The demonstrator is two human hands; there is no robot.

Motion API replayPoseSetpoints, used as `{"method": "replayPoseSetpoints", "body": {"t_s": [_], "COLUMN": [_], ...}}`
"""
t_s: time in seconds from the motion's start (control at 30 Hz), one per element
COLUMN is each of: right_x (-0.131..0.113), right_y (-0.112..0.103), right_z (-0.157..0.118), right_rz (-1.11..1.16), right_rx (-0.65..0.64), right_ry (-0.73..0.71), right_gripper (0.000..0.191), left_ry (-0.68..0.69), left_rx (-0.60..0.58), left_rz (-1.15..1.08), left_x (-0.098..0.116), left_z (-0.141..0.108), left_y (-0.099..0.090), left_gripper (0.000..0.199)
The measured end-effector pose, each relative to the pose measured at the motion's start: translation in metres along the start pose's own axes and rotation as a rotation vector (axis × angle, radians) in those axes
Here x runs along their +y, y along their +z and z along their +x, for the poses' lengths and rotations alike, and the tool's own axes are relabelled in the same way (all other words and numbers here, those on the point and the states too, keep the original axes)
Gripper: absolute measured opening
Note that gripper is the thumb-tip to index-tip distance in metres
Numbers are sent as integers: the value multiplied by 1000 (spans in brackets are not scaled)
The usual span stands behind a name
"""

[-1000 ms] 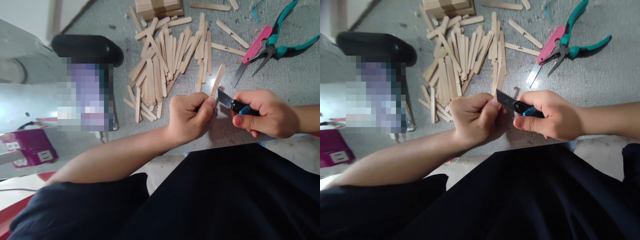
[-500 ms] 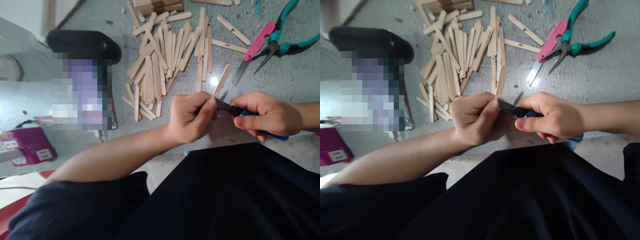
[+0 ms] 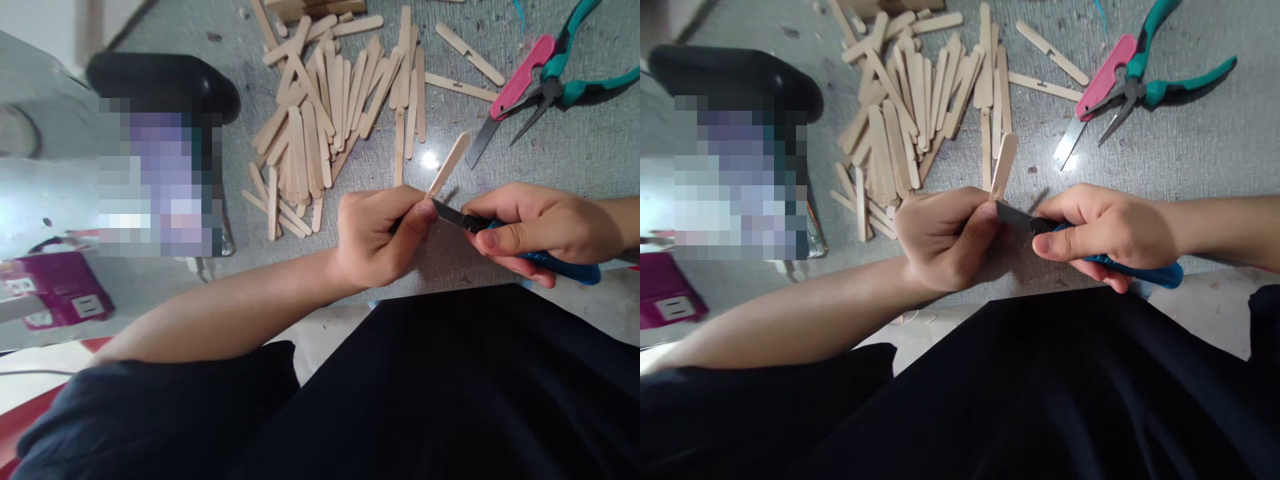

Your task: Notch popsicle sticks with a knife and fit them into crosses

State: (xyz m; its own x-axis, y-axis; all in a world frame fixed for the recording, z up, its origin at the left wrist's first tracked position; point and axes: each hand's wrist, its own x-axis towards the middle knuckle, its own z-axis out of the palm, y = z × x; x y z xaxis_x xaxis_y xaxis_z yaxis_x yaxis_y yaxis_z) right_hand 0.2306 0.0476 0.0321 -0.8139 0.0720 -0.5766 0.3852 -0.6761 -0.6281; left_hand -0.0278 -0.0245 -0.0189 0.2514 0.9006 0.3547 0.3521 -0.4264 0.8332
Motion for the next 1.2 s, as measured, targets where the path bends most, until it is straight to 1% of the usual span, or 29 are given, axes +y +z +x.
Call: {"method": "replayPoseSetpoints", "body": {"t_s": [0.1,0.2,0.27,0.43,0.57,0.7,0.87,0.93,1.0,1.1,1.2], "right_x": [1,3,3,2,2,1,-9,-13,-15,-15,-12], "right_y": [-5,-6,-5,-1,2,4,13,17,21,24,24], "right_z": [0,0,1,2,3,2,-5,-9,-11,-11,-9], "right_rz": [106,166,183,175,138,40,-153,-204,-264,-379,-536], "right_rx": [-87,-117,-116,-85,-14,55,237,289,321,358,376], "right_ry": [16,9,3,4,32,35,31,17,-10,-25,-52], "right_gripper": [51,50,49,52,53,56,55,54,51,46,43], "left_ry": [13,31,62,213,205,166,103,68,49,61,31], "left_rx": [16,43,72,135,111,82,54,29,15,-1,-37], "left_rz": [67,112,140,174,196,198,164,141,130,122,118], "left_x": [1,1,-1,-9,-10,-10,-10,-10,-10,-10,-10], "left_z": [-1,-1,-1,2,1,0,3,5,6,7,7], "left_y": [1,2,4,7,5,4,3,2,1,-2,-4], "left_gripper": [43,46,45,38,37,38,44,47,48,47,49]}}
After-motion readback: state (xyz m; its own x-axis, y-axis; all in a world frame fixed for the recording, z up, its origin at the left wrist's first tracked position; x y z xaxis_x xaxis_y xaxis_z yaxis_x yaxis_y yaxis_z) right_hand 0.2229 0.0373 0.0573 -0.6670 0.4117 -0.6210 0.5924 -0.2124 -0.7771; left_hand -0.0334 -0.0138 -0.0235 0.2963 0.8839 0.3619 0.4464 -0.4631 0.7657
